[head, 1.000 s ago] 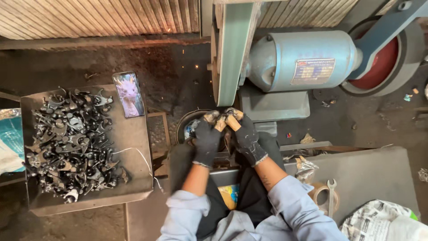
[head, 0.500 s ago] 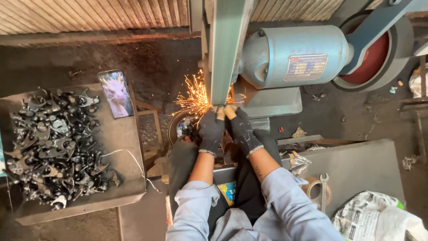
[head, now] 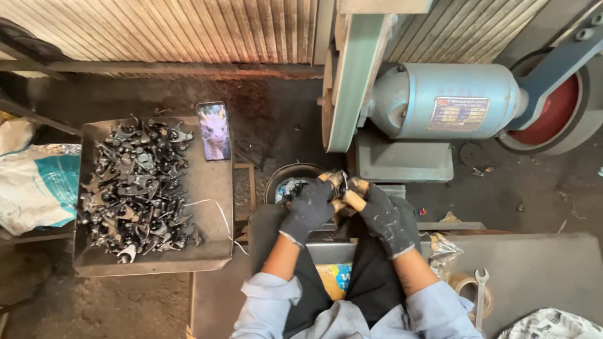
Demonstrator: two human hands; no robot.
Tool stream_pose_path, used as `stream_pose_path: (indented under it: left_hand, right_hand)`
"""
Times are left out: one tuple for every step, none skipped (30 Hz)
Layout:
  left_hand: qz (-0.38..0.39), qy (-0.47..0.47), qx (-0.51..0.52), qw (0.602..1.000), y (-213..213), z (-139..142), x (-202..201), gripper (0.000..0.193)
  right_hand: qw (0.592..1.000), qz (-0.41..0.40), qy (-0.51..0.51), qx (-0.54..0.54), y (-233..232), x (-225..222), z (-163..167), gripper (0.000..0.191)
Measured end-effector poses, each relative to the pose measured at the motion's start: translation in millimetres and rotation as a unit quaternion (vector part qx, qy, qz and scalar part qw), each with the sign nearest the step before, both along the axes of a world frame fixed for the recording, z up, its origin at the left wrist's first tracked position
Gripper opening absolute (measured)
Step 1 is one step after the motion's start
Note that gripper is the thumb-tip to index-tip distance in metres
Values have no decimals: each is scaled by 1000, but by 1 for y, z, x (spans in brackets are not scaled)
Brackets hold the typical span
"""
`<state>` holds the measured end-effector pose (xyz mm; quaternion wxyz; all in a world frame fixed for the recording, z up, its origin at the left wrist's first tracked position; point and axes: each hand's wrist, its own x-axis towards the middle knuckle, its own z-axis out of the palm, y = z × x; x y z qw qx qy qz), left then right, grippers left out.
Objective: The person sits at a grinding station and repeatedly grinds small metal parts against a belt grinder. They pick up parts from a metal tray, hold them with gloved hands, and press them against the moving belt to smooth edges, creating sparks. The person occasionally pauses to inspect the parts before continuing.
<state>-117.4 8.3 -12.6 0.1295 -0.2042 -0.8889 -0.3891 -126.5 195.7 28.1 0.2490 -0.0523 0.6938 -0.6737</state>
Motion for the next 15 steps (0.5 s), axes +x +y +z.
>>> stream_pose_path:
  left_hand:
    - [-67, -104, 140, 982, -1, -4, -6, 55]
    - [-121, -196, 255, 939, -2, -10, -14, 52]
    - [-151, -296, 370, 868, -4, -19, -23, 48]
    - [-135, -360, 454, 804, -4, -29, -34, 45]
    - [-117, -412, 533, 730, -1, -40, -46, 42]
    - [-92, -446, 590, 666, -1, -52, -51, 39]
    - [-82, -435, 585, 680, 2, -65, -57, 36]
    - [-74, -420, 564, 707, 3, -76, -59, 33]
    - [-78, -389, 508, 765, 4, -86, -60, 37]
    - [-65, -255, 338, 903, 6, -89, -62, 36]
    - [-53, -105, 147, 982, 4, -93, -60, 36]
    - [-39, 51, -53, 997, 4, -96, -59, 36]
    - [-42, -144, 181, 972, 1, -97, -49, 35]
    - [-47, -269, 336, 901, -3, -91, -50, 38]
    - [-55, -338, 406, 847, -4, -81, -47, 41]
  right_hand:
    - [997, 2, -26, -68, 2, -3, 2, 42]
    - [996, 14, -45, -76, 1, -8, 1, 45]
    - [994, 23, -65, -84, -1, -15, -3, 49]
    - [992, 35, -80, -93, -5, -21, -10, 52]
    - [989, 4, -53, -139, -13, -24, -20, 49]
    - [982, -25, -22, -185, -22, -27, -32, 46]
    - [972, -52, 10, -230, -31, -31, -44, 44]
    - [973, -52, 7, -225, -32, -36, -54, 46]
    - [975, -53, -4, -218, -33, -40, -62, 48]
    - [976, -55, -19, -210, -39, -43, -68, 50]
    - [979, -70, -29, -190, -39, -45, -69, 47]
    - [981, -83, -42, -169, -37, -48, -67, 44]
    - [983, -94, -55, -151, -35, -49, -60, 43]
    - [987, -59, -32, -148, -31, -45, -50, 42]
    - [989, -23, 3, -148, -27, -40, -37, 42]
